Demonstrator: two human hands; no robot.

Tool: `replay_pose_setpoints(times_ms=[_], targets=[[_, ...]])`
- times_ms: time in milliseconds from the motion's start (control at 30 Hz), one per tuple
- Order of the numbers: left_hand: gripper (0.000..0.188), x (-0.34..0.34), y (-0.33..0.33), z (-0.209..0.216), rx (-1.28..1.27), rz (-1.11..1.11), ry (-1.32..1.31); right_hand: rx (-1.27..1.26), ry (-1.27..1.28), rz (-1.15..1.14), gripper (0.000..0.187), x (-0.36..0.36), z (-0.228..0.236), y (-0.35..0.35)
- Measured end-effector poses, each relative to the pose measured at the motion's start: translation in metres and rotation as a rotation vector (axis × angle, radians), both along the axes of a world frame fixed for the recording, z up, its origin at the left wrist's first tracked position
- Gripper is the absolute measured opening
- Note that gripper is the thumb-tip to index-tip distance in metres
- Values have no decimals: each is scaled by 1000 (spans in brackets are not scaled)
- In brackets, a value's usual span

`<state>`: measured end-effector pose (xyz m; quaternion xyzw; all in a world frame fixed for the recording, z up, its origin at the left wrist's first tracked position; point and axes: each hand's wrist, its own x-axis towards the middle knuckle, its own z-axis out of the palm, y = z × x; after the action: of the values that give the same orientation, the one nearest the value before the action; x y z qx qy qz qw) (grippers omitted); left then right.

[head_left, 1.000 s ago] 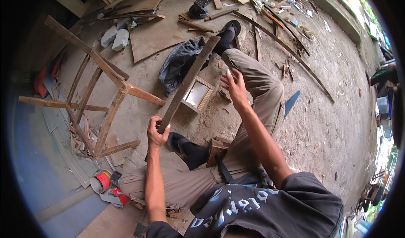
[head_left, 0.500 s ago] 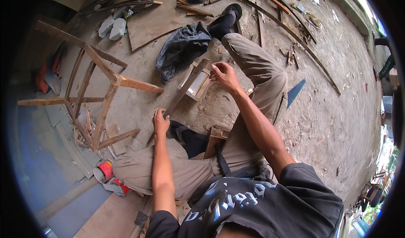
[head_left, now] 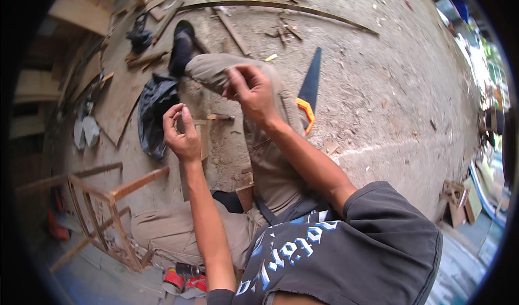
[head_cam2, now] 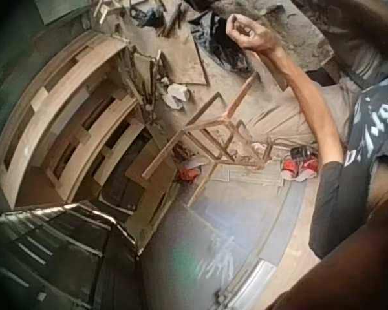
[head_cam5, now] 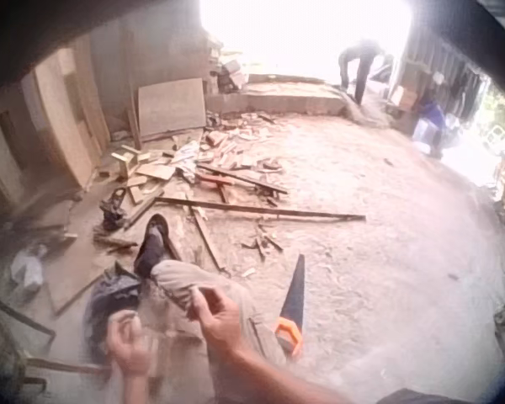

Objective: The person sits on the floor and uses a hammer to repeatedly strike a small wooden frame, then switches to a hand saw to cut a piece of wood. The person continues hammering and sawing the wooden frame.

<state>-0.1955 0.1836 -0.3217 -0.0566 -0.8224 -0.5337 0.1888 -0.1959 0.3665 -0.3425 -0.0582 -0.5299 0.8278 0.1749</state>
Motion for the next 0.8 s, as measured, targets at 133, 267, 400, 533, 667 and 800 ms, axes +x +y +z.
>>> replay_pose_setpoints(times_ms=[133, 267, 400, 533, 667, 800], targets=[[14, -2, 63, 36, 56, -120, 113, 218, -90, -505, 18, 26, -51, 104], [11, 6, 96, 41, 165, -173, 65, 729, -750, -268, 25, 85, -179, 141], [10, 17, 114, 32, 177, -220, -24, 1301, -761, -159, 30, 131, -288, 114], [8, 24, 120, 34, 49, -290, 63, 1647, -989, -130, 33, 145, -316, 103], [10, 7, 101, 32, 94, -180, 65, 1674, -962, 136, 40, 149, -283, 133], [17, -35, 22, -12, -22, 71, 98, 1096, -654, -353, 40, 140, -220, 157]])
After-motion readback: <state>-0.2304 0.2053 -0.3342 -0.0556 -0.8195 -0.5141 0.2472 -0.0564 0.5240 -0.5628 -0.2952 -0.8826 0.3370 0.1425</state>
